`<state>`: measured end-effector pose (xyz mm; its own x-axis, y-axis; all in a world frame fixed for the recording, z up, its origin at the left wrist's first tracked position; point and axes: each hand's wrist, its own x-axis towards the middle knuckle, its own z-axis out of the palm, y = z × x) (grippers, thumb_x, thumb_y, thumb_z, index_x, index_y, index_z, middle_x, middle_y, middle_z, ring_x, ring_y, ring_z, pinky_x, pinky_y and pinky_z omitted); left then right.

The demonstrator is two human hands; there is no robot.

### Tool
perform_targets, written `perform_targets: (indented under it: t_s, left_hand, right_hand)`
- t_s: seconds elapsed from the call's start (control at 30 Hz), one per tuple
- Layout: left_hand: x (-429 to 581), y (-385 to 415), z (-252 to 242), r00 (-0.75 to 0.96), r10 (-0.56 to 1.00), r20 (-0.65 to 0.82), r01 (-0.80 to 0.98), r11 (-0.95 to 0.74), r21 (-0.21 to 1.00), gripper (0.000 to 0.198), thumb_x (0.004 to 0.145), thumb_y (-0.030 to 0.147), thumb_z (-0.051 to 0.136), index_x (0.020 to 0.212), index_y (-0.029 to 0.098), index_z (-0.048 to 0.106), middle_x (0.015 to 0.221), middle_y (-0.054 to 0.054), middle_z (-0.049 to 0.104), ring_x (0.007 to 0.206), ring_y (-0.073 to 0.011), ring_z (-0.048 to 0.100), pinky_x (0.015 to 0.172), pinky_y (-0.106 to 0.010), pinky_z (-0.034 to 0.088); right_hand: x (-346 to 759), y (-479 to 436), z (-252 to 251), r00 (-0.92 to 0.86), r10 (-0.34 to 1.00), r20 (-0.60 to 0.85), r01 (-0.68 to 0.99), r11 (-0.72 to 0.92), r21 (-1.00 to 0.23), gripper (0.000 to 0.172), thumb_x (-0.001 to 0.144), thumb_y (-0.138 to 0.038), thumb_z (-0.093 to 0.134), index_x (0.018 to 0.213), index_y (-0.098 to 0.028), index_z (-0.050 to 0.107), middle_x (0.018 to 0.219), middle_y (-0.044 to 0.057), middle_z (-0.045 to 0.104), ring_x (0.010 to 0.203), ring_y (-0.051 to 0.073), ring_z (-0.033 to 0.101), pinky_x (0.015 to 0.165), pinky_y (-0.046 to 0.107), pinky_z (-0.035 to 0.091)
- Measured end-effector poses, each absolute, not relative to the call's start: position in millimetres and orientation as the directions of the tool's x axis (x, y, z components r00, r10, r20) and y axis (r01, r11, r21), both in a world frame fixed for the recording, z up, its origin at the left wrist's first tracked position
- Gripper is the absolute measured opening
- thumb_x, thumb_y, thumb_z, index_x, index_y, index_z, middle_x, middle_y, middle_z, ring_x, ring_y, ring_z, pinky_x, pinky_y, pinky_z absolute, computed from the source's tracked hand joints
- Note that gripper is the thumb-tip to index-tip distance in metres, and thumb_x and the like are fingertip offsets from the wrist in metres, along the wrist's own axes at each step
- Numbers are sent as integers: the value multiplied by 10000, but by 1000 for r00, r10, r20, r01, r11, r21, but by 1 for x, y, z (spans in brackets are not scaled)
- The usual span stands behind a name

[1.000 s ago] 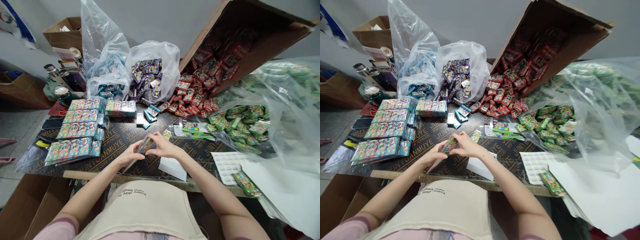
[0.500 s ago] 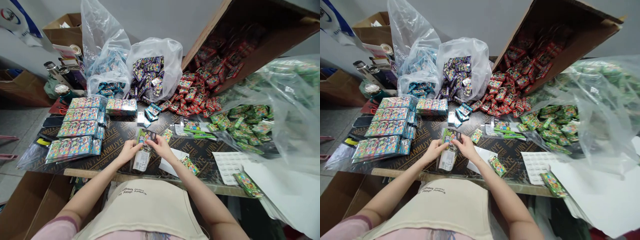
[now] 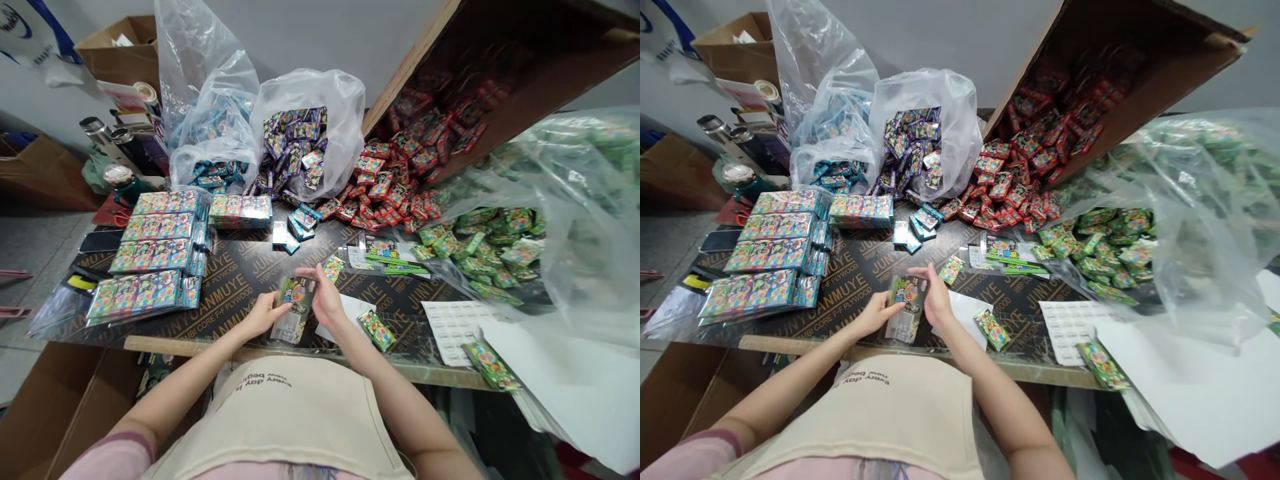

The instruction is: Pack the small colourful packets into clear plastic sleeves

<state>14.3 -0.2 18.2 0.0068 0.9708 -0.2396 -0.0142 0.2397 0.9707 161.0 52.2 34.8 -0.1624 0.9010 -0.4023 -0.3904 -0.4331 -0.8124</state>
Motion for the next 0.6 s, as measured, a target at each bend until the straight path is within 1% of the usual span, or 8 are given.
perform_targets:
  t_s: [0.03, 0.1, 0.17, 0.2, 0.27, 0.37, 0.5, 0.6]
  left_hand:
    - [22, -2, 23, -84, 971, -225, -111, 215, 970, 349, 644, 455, 763, 807, 151, 715, 778, -21, 711, 725, -180, 622, 696, -270, 475]
    - [32, -1, 34, -209, 938, -275, -353, 190, 916, 410, 713, 525, 676, 880, 153, 722, 863, -48, 732, 807, -200, 651, 760, -294, 490]
    - [34, 4, 44, -203, 890, -410, -539, 248, 805, 456, 737, 566, 623, 804, 127, 728, 795, -76, 734, 765, -213, 667, 740, -313, 502]
    - [31, 8, 47, -166, 867, -469, -582, 298, 756, 439, 713, 553, 649, 740, 120, 723, 732, -78, 726, 712, -209, 666, 709, -311, 503]
    - [22, 15, 50, -148, 832, -534, -587, 361, 725, 343, 630, 464, 743, 661, 125, 706, 654, -58, 709, 623, -179, 644, 641, -280, 490]
    - [10, 19, 51, -186, 846, -499, -546, 333, 769, 271, 599, 392, 779, 669, 139, 711, 674, -36, 716, 593, -140, 627, 602, -242, 468]
    - [11, 15, 50, -212, 875, -436, -600, 236, 764, 294, 636, 420, 750, 699, 133, 734, 686, -44, 720, 647, -147, 642, 669, -257, 488]
    - [11, 17, 51, -169, 872, -460, -618, 269, 738, 237, 590, 310, 752, 736, 124, 748, 710, -41, 722, 670, -133, 632, 662, -232, 483]
  right_hand:
    - [155, 51, 39, -82, 917, -391, -413, -389, -823, 366, 730, -572, 629, 719, -211, 686, 756, 24, 689, 725, 178, 622, 721, 306, 499]
    - [144, 48, 45, 5, 931, -364, -434, -326, -840, 259, 680, -456, 697, 614, -210, 652, 668, -6, 654, 669, 153, 598, 704, 277, 480]
    - [139, 46, 48, -24, 924, -383, -459, -350, -817, 166, 624, -356, 731, 601, -215, 646, 618, -31, 629, 622, 137, 580, 669, 261, 464]
    - [138, 45, 49, -45, 914, -404, -476, -375, -795, 149, 605, -335, 733, 596, -216, 646, 608, -34, 626, 614, 135, 578, 657, 258, 461]
    - [140, 44, 51, -85, 893, -443, -515, -419, -747, 162, 606, -366, 716, 595, -213, 660, 626, -15, 649, 646, 148, 595, 667, 264, 469]
    - [143, 42, 53, -136, 884, -448, -554, -443, -705, 209, 628, -415, 693, 656, -208, 708, 716, 17, 697, 744, 173, 628, 715, 279, 490]
    - [142, 41, 54, -135, 897, -420, -536, -423, -730, 140, 571, -273, 755, 694, -223, 711, 729, -24, 697, 734, 144, 627, 703, 250, 495]
    - [144, 46, 52, -158, 870, -467, -540, -472, -697, 128, 535, -205, 736, 644, -224, 670, 650, -36, 683, 664, 128, 614, 642, 235, 490]
